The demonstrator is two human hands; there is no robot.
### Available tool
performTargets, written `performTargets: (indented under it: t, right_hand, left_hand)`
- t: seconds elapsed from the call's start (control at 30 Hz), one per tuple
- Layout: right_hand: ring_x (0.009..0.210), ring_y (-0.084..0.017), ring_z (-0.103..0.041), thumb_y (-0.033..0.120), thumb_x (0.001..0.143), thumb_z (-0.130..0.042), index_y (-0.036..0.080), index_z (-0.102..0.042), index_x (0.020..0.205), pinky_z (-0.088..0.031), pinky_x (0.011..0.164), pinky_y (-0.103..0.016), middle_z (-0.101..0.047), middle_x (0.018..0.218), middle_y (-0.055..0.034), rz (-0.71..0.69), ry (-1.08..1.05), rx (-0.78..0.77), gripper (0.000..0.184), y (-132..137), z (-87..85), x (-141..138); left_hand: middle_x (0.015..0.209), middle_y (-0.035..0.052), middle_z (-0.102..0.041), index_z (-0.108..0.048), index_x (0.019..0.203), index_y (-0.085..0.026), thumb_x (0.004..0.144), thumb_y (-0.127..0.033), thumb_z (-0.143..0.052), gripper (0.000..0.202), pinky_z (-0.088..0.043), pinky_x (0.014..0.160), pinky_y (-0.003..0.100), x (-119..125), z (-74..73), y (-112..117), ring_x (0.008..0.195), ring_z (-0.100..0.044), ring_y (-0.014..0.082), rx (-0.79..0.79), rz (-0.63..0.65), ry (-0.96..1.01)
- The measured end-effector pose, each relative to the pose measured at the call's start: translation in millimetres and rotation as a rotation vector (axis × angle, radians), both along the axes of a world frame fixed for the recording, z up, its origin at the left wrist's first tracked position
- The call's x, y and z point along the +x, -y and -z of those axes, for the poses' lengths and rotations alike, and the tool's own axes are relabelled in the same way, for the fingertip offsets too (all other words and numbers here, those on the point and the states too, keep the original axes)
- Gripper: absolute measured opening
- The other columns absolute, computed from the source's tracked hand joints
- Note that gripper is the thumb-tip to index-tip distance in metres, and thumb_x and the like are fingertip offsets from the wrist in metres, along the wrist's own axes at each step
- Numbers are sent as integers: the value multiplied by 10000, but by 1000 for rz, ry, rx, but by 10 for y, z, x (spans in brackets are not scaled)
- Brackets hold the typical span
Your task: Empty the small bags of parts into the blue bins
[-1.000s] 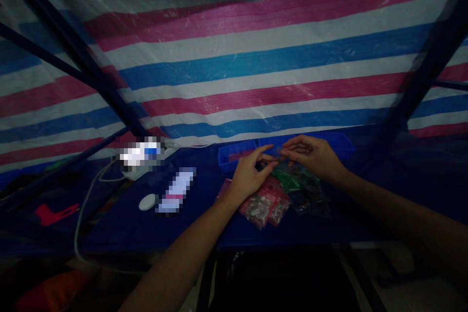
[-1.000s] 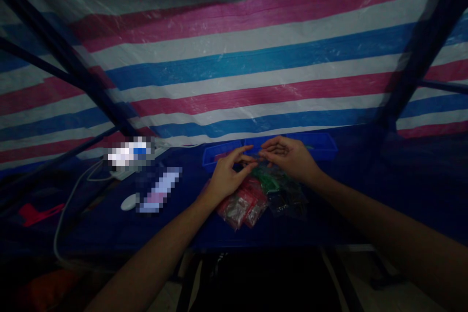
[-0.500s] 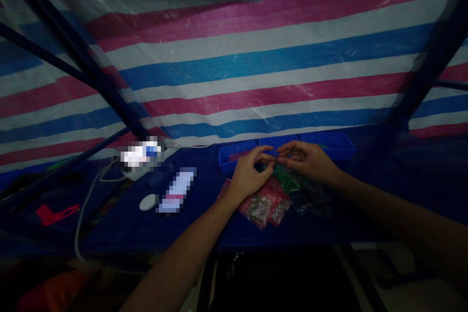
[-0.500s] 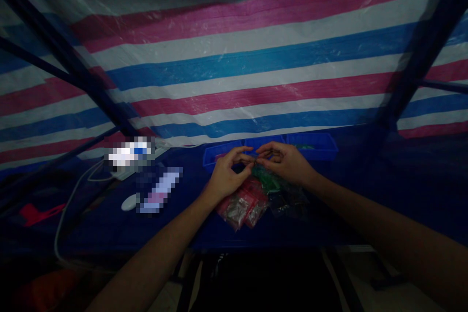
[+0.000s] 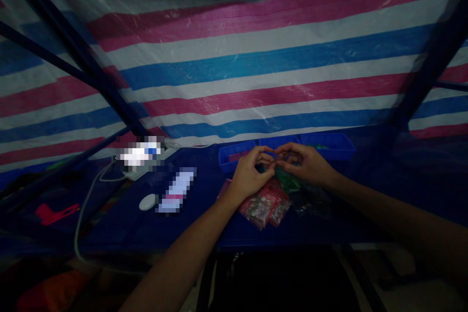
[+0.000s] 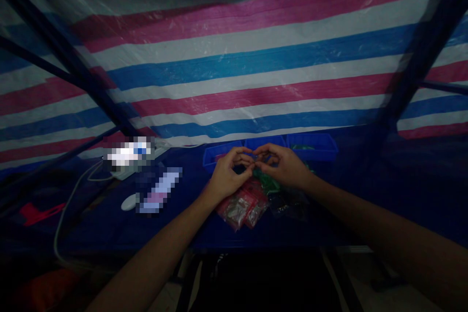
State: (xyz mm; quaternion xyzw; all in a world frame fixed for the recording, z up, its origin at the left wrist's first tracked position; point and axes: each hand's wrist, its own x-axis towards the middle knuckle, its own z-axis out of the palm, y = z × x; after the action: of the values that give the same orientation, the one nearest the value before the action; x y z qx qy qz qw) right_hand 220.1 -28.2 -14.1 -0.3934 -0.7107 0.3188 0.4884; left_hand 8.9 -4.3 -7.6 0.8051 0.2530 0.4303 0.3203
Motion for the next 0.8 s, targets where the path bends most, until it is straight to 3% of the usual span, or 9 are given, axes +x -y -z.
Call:
performTargets:
  t: [0.2, 0.47, 0.8]
  right_hand:
    - [929, -222, -733, 371, 853, -772, 229, -685, 1138, -618, 849, -381, -739, 1056, -72, 20, -73, -4, 331, 0, 13, -12]
    - [970, -258, -744, 462, 816, -816, 214, -704, 1099, -617, 914, -438, -764, 1030, -91, 58, -127, -26, 392, -4, -28, 18]
    - [890, -262, -774, 487, 771, -856, 216, -743, 1040, -636, 840, -425, -799, 989, -90, 68, -182, -70, 398, -1, -28, 28]
  left_hand:
    - [988, 49, -741, -561, 1275, -186, 869, -139, -692, 429, -590, 875, 315, 4, 9, -14, 905, -731, 162, 24, 4, 1]
    - [1028, 82, -751, -604, 1233, -171, 928, -220, -684, 319, -598, 921, 338, -19, 0, -41, 949, -746, 178, 1, -71, 52]
    - [991, 68, -761, -616, 1273, -192, 925, -289, -723, 377, -593, 887, 356, -22, 12, -50, 935, -748, 200, -54, -11, 6]
